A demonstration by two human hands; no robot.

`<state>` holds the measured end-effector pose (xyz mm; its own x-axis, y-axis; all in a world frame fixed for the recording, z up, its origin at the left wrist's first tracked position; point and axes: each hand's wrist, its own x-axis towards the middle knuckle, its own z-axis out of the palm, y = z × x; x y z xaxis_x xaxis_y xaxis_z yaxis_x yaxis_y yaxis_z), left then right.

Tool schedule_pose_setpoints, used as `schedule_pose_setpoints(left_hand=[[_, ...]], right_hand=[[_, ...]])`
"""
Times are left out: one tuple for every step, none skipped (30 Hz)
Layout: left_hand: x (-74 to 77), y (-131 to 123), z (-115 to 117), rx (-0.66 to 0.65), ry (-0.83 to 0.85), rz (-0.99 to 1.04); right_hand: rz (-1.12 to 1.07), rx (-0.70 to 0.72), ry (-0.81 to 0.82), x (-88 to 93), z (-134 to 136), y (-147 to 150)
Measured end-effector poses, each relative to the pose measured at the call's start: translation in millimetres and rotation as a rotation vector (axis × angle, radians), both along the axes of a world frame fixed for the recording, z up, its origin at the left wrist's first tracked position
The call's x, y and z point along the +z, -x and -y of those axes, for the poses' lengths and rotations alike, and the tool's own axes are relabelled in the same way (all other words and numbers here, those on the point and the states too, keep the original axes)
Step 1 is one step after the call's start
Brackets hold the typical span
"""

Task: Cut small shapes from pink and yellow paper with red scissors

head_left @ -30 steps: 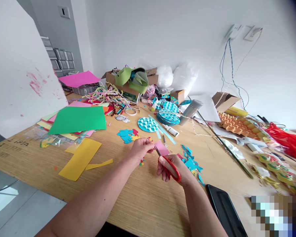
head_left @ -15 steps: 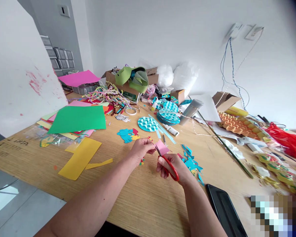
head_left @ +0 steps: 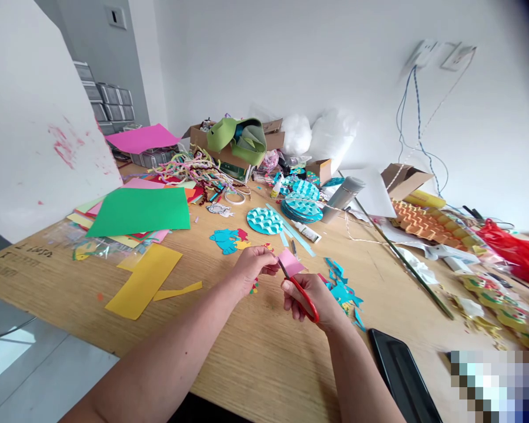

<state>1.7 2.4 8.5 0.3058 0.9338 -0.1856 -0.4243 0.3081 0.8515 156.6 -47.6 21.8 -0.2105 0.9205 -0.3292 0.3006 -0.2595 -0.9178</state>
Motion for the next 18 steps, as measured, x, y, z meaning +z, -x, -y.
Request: schedule_pose_setpoints(left_hand=[[0.5, 0.3, 0.1, -0.002, 0.007, 0.012], [0.8, 0.7, 0.1, -0.004, 0.011, 0.026], [1.0, 1.0, 0.2, -0.006, 0.013, 0.041], [1.1, 1.2, 0.3, -0.008, 0.015, 0.055], [0.9, 1.4, 0.3, -0.010, 0.016, 0.065], [0.6, 1.3, 0.4, -0.011, 0.015, 0.072], [0.1, 1.2, 0.5, -0.011, 0.014, 0.074], [-0.4, 0.9, 0.7, -0.011, 0.011, 0.071], [-0.9, 0.5, 0.8, -0.009, 0.005, 0.066], [-1.3, 0.0, 1.0, -0.006, -0.002, 0.062], [-1.5, -0.6, 1.3, 0.000, -0.009, 0.061], [-1.7, -1.2, 1.5, 0.009, -0.015, 0.063], [-1.7, -1.7, 1.7, 0.021, -0.020, 0.067], [-1.8, -2.1, 1.8, 0.034, -0.023, 0.070], [-2.0, -2.5, 1.7, 0.044, -0.026, 0.071], [-2.3, -2.8, 1.3, 0.054, -0.030, 0.067], [-2.8, -2.9, 0.5, 0.064, -0.035, 0.059], [-3.5, -2.9, -0.5, 0.078, -0.044, 0.048]], right_hand=[[-0.004, -0.002, 0.000, -0.4, 0.4, 0.0], [-0.012, -0.006, -0.001, -0.7, 0.7, 0.1], [-0.020, -0.011, -0.004, -0.9, 0.9, 0.2], [-0.027, -0.018, -0.007, -1.0, 1.1, 0.4], [-0.031, -0.025, -0.011, -1.1, 1.1, 0.6], [-0.034, -0.032, -0.015, -1.0, 1.0, 0.8], [-0.033, -0.037, -0.019, -0.9, 0.8, 1.1], [-0.030, -0.042, -0.021, -0.7, 0.6, 1.5], [-0.025, -0.046, -0.021, -0.6, 0.3, 1.8], [-0.023, -0.050, -0.021, -0.5, 0.1, 2.1], [-0.023, -0.051, -0.021, -0.5, -0.1, 2.3], [-0.024, -0.050, -0.022, -0.5, -0.2, 2.6], [-0.028, -0.045, -0.023, -0.5, -0.2, 2.9], [-0.036, -0.038, -0.024, -0.5, -0.2, 3.3], [-0.045, -0.029, -0.026, -0.3, 0.0, 3.6], [-0.054, -0.019, -0.027, 0.0, 0.2, 3.9], [-0.060, -0.005, -0.026, 0.4, 0.4, 4.0], [-0.061, 0.011, -0.021, 1.0, 0.8, 3.8]])
